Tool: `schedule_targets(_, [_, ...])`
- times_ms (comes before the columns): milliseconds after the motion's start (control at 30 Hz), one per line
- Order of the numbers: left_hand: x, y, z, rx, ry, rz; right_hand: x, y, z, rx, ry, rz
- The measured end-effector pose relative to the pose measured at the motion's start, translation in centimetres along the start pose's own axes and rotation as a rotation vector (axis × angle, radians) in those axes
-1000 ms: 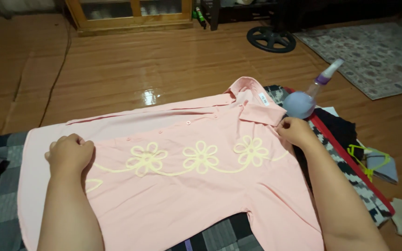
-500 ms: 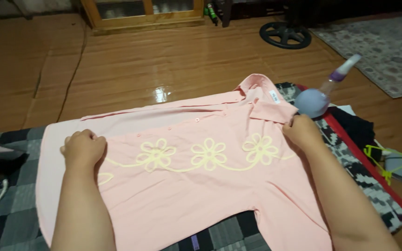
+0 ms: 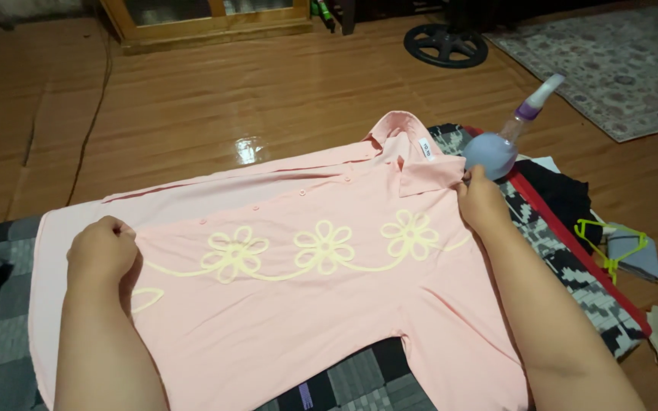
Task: Ironing and folding a pink shirt on a low board.
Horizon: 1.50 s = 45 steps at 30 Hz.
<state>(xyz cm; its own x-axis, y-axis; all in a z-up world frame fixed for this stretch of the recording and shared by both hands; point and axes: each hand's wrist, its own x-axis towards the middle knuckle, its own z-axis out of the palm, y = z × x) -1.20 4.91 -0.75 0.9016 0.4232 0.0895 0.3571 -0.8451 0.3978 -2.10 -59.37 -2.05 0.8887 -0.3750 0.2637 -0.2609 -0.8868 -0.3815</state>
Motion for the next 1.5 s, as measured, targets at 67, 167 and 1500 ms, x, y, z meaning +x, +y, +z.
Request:
schedule_targets(67, [0.3,-1.0,0.3,-0.066,-0.046,0.018,-0.2,0.2,0.2,0.068,0.077,-0.077])
schedule_targets(167, [0.8,-1.7,0.9,-0.154,-0.056,0.035,-0.1,0.2,0.6,0.023,0.129,-0.157])
schedule_targets(1500, [-13.3,3.2,-3.1,-0.204,0.136,0.777,16.2,13.7,-6.6,0.818,-0.135,-0.203])
